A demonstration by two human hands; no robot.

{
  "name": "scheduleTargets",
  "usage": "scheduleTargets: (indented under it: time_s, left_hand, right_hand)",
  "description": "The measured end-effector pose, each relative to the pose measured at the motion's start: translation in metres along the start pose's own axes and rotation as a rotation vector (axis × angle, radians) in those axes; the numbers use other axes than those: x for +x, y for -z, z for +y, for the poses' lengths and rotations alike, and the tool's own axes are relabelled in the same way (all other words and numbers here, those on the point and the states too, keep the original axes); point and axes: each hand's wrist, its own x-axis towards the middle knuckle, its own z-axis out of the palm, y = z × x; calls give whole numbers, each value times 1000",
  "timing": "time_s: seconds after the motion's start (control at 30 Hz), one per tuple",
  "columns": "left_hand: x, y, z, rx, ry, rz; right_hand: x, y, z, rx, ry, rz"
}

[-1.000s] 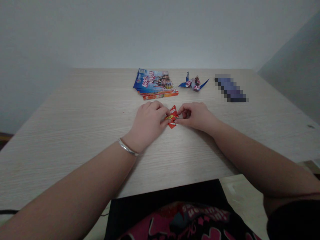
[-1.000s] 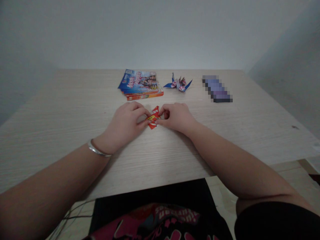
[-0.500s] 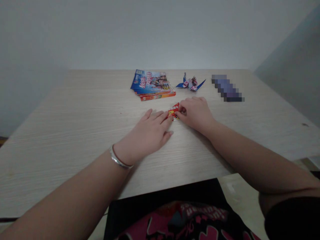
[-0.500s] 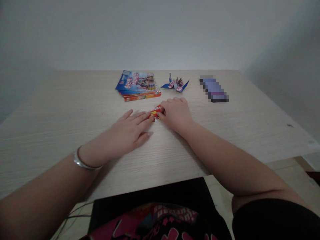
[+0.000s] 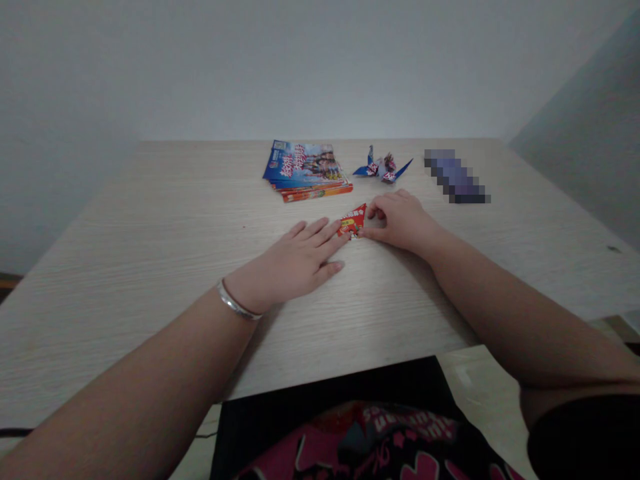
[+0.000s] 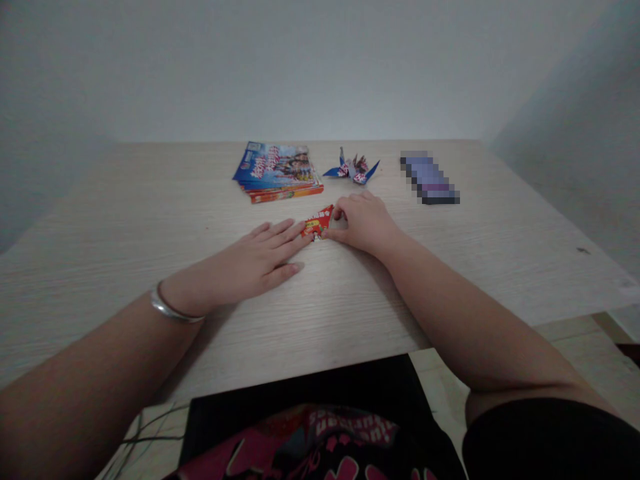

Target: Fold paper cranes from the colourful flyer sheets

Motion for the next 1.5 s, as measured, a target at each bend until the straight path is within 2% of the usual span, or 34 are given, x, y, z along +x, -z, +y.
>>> scheduleTargets:
  time_s: [0.1, 0.2, 0.4, 0.53, 0.77, 0.97, 1.23, 1.33, 1.43, 1.5]
  left_hand:
    - [-1, -1, 0, 10, -12, 31]
    - [0, -2, 2, 13, -11, 63]
    - [0, 2, 9, 9, 7, 69]
    - [-1, 5, 12, 33, 21, 70]
    - [-1, 6, 14, 57, 12, 83]
    - [-1, 1, 14, 75, -3, 125]
    - [2, 2, 19, 109, 4, 178]
    - [2, 3, 18, 101, 13, 185]
    - [3, 3, 14, 57, 15, 204]
    - [4, 3, 10, 11, 51, 219]
  right_hand:
    - [1, 1, -1, 119, -68, 64]
    - [4, 0, -13, 179, -162, 132]
    - [7, -4, -36, -64, -153, 68]
    - [8, -2, -30, -163, -193, 33]
    - [15, 3, -9, -144, -347, -18]
    - [16, 1, -4, -139, -345, -22]
    - [14, 0, -14, -98, -312, -1]
    - [11, -1, -13, -12, -212, 71]
    - [7, -2, -9, 132, 70, 142]
    - [5, -2, -8, 239, 246, 82]
